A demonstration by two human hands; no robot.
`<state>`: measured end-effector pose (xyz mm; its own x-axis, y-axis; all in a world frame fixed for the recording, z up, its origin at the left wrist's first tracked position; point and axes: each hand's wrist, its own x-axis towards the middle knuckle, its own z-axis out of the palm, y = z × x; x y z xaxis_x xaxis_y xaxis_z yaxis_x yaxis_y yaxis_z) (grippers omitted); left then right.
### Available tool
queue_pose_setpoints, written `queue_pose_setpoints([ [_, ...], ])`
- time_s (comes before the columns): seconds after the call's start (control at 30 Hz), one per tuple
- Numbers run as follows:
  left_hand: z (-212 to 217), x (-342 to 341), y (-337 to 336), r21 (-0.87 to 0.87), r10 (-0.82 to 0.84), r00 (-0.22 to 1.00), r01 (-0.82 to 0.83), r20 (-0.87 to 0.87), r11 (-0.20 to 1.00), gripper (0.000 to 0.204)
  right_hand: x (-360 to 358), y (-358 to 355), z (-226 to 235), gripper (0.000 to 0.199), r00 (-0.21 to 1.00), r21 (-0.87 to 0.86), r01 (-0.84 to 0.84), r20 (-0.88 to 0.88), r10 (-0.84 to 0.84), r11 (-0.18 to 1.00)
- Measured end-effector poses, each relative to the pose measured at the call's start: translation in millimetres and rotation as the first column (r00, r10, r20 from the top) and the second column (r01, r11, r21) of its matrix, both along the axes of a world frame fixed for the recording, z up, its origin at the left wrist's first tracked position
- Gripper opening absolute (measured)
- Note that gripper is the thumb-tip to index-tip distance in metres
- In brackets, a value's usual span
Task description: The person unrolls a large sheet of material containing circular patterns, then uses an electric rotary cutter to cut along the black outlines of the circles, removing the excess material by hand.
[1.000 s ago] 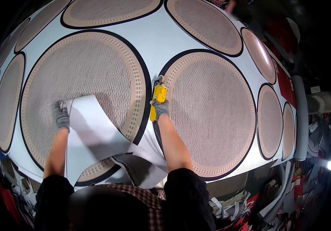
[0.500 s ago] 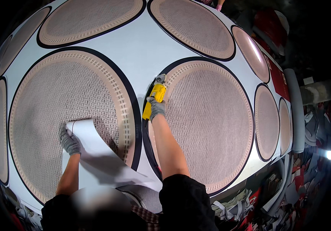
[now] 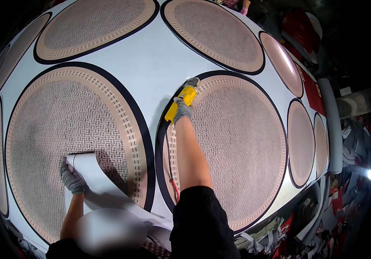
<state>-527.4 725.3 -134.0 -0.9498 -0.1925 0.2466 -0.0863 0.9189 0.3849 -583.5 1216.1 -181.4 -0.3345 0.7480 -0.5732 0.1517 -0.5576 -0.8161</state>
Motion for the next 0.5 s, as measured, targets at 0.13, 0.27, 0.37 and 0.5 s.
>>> queue_pose_setpoints([
  [0.13, -1.1, 2.5, -1.5, 0.019, 0.024, 1.0, -0.024, 0.008, 1.0, 0.034, -18.3, 16.1, -0.8, 0.049, 0.999, -0.006, 0.046, -0.027, -0.046, 0.999],
  [0.27, -5.4, 2.4, 7.7, 0.216, 0.057, 0.995, -0.038, -0.085, 0.976, 0.032, -34.6, 40.8, -11.0, 0.044, 0.996, -0.113, 0.069, -0.057, -0.076, 0.991],
  [0.37, -7.6, 3.3, 3.6, 0.182, 0.019, 0.995, -0.002, -0.093, 0.983, 0.032, -43.8, 60.1, -23.9, 0.042, 0.994, -0.153, 0.091, -0.039, -0.098, 0.984],
  [0.5, -5.6, 6.1, -1.2, 0.1, -0.011, 0.997, 0.019, -0.078, 0.995, 0.032, -59.1, 73.9, -16.2, 0.045, 0.985, -0.181, 0.167, -0.001, -0.17, 0.969],
])
